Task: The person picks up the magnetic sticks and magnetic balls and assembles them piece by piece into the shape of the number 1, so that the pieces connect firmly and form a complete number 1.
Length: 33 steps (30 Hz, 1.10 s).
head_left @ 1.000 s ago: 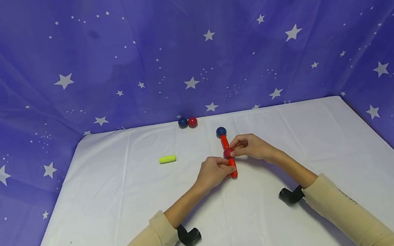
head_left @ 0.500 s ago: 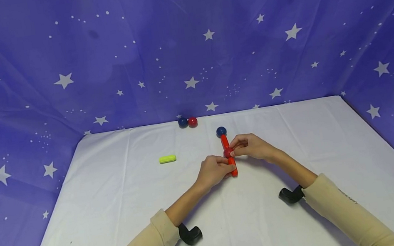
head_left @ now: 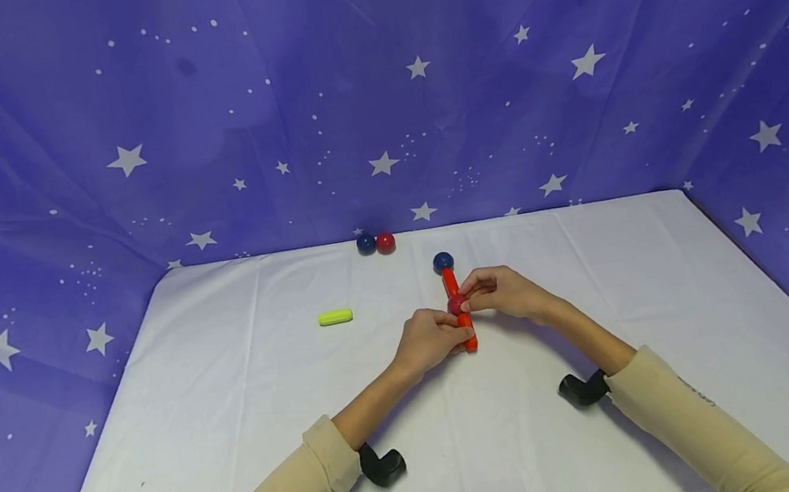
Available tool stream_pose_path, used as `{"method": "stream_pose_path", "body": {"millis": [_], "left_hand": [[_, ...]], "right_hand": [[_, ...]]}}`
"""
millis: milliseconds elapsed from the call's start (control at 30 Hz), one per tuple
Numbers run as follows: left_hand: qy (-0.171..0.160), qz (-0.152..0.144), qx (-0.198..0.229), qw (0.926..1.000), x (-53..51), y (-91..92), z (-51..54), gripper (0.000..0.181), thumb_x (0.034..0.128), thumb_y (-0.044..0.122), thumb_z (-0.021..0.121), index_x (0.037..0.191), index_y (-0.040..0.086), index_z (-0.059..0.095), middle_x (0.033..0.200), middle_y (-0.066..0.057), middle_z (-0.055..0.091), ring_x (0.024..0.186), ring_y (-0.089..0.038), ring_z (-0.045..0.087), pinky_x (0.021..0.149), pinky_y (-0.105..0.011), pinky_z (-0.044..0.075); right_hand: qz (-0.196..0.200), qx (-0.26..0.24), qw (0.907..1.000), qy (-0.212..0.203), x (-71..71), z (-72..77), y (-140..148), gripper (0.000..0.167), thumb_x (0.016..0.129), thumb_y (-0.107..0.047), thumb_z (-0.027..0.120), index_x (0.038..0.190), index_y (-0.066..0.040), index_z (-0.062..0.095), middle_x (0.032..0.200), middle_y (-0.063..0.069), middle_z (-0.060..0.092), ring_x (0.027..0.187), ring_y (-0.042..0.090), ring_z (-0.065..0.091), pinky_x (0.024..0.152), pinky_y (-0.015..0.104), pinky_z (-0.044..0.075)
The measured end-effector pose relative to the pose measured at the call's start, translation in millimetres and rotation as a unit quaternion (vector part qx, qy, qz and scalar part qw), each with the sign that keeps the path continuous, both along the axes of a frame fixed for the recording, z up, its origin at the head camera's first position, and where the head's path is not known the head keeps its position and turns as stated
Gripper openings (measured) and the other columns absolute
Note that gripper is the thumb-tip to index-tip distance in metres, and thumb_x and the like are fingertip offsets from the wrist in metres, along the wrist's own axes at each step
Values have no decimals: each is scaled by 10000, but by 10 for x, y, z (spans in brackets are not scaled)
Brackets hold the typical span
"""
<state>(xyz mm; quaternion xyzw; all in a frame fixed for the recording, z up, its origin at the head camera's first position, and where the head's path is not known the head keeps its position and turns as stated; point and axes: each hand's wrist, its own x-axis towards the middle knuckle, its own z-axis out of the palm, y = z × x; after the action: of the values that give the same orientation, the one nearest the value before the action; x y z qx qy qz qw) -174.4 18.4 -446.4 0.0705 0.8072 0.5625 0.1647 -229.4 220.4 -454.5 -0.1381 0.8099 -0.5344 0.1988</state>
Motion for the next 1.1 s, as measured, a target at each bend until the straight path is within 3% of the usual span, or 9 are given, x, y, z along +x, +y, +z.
{"method": "stream_pose_path", "body": {"millis": [400, 1100], "left_hand": [[-55, 3, 87, 9999, -33, 17, -40, 146, 872, 131, 773, 891, -11, 746, 719, -17, 723, 635, -105, 677, 615, -234, 555], [-275, 39, 105, 9996, -62, 11, -17, 163, 859, 120, 790, 863, -17, 703, 706, -37, 704, 608, -109, 674, 607, -245, 561]], "right_hand": [[-9, 23, 10000, 49, 9, 37, 0, 228, 899, -133, 746, 1085, -16, 690, 1016, 100, 708, 979, 248, 645, 903, 357, 491], [-20, 47, 10000, 82, 11, 21, -2, 239, 904, -132, 743, 1098, -6, 684, 1004, 95, 702, 970, 240, 631, 899, 347, 478]]}}
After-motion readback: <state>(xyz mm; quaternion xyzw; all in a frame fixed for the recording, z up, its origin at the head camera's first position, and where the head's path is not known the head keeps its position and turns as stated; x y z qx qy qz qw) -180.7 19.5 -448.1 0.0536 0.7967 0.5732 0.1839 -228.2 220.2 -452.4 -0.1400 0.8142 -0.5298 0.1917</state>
